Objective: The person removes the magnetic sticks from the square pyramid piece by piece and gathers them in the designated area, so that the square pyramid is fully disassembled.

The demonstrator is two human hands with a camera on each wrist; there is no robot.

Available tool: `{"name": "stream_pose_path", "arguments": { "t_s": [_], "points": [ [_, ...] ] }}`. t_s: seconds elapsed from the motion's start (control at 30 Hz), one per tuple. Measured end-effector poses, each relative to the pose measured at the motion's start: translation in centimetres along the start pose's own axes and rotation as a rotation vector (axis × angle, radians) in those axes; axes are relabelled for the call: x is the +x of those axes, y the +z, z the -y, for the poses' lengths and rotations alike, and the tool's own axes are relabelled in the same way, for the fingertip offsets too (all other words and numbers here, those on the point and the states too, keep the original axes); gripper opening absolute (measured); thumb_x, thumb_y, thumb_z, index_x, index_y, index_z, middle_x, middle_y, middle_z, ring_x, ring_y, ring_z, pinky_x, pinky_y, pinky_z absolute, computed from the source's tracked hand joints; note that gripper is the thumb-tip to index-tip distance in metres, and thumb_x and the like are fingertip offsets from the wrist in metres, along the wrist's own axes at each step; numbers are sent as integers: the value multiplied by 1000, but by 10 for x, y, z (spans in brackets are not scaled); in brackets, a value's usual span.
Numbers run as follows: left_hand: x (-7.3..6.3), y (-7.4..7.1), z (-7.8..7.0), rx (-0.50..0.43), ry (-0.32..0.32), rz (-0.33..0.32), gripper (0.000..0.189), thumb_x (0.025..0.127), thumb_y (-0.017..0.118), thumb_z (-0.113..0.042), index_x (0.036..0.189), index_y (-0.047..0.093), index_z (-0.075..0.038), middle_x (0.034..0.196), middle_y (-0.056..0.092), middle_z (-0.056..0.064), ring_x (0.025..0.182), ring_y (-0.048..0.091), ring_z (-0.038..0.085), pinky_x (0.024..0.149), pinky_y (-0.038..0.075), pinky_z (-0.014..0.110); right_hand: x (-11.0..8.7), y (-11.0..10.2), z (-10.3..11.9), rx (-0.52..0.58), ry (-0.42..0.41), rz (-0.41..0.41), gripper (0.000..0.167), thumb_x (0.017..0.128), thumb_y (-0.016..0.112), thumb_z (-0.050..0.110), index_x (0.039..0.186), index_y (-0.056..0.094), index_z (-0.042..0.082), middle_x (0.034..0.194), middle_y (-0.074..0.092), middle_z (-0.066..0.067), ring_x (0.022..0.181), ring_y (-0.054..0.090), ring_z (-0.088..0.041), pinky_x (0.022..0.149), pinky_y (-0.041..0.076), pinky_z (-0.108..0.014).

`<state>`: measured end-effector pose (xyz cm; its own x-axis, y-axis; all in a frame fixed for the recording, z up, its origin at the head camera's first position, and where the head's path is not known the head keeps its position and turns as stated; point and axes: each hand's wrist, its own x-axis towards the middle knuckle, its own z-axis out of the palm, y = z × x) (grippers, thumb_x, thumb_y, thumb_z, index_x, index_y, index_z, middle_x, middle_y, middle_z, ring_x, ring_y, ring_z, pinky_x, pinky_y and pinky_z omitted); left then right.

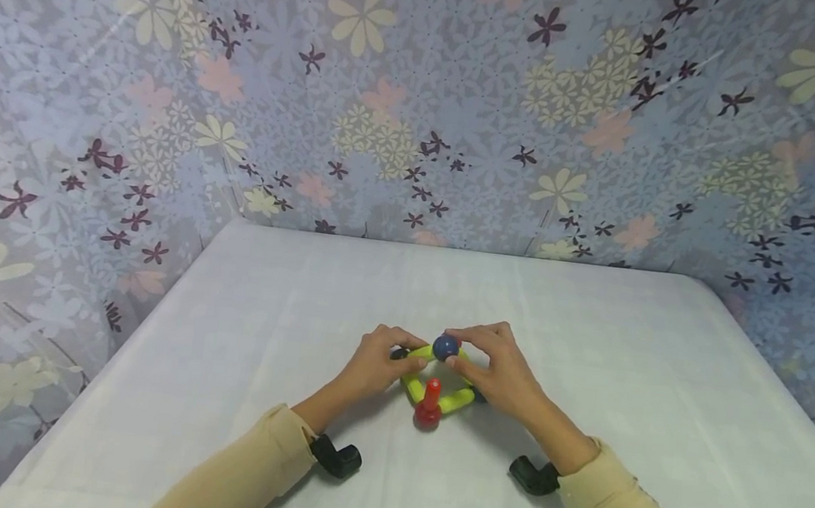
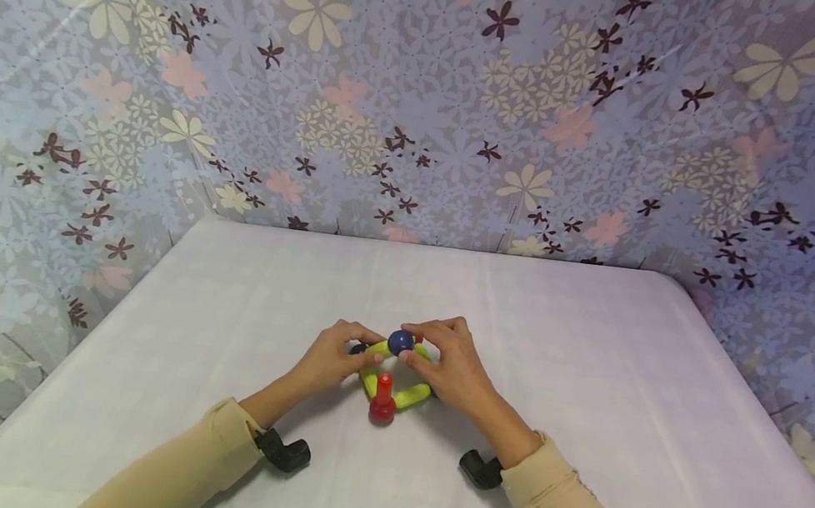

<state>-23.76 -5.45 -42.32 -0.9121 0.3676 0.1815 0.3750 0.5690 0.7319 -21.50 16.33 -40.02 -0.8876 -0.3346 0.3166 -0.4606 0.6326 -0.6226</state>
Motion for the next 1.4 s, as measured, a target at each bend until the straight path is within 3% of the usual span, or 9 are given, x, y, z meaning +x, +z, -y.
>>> {"name": "stream_pose_path", "arguments": {
  "t_s": [0.27,0.4,0.57,0.83,0.97,1.2,1.4],
  "points": [
    [-11,3,-9,8,-14,-32,27,82,71,-29,106,71,-16,107,70,0,99,52,18,95,32,46,0,-1,2,-25,-53,-1,39,83,71,29,119,65,19,115,65,2,102,41,-15,84,42,-42],
    [-10,3,-11,28,23,-24,27,83,70,-28,108,71,-17,107,71,-1,100,51,18,97,31,47,0,1,5,-23,-49,-12,38,81,72,29,117,66,16,108,66,2,97,41,-14,82,44,-44],
    [-9,4,-13,74,76,-47,25,82,71,-26,105,72,-17,101,73,-2,95,52,17,96,31,47,0,3,7,-39,-7,-12,37,80,74,28,115,67,17,103,66,4,96,41,-15,83,43,-38],
    [-13,7,-13,71,91,-101,21,81,72,-23,101,73,-16,97,73,-2,94,54,17,93,31,44,-1,5,10,-62,-10,-29,37,79,74,30,113,67,16,103,67,4,96,41,-14,82,41,-34],
    [-17,5,-11,27,50,-125,22,82,71,-24,103,72,-16,98,73,-2,98,54,18,96,30,47,-1,5,10,-52,-6,-28,36,80,73,30,113,67,16,104,67,3,96,44,-18,81,42,-36],
    [-27,-6,-5,-115,-123,-191,25,83,71,-25,107,69,-20,100,70,-2,111,55,19,103,33,51,-1,2,9,-44,16,-27,37,81,73,29,114,67,16,105,66,2,98,43,-16,85,43,-38],
    [-31,-11,0,-125,-129,-223,25,81,72,-24,105,70,-20,101,70,0,111,56,21,103,33,51,0,2,8,-43,23,-23,38,80,73,29,115,66,16,104,66,2,99,44,-17,85,44,-40]
  ]
}}
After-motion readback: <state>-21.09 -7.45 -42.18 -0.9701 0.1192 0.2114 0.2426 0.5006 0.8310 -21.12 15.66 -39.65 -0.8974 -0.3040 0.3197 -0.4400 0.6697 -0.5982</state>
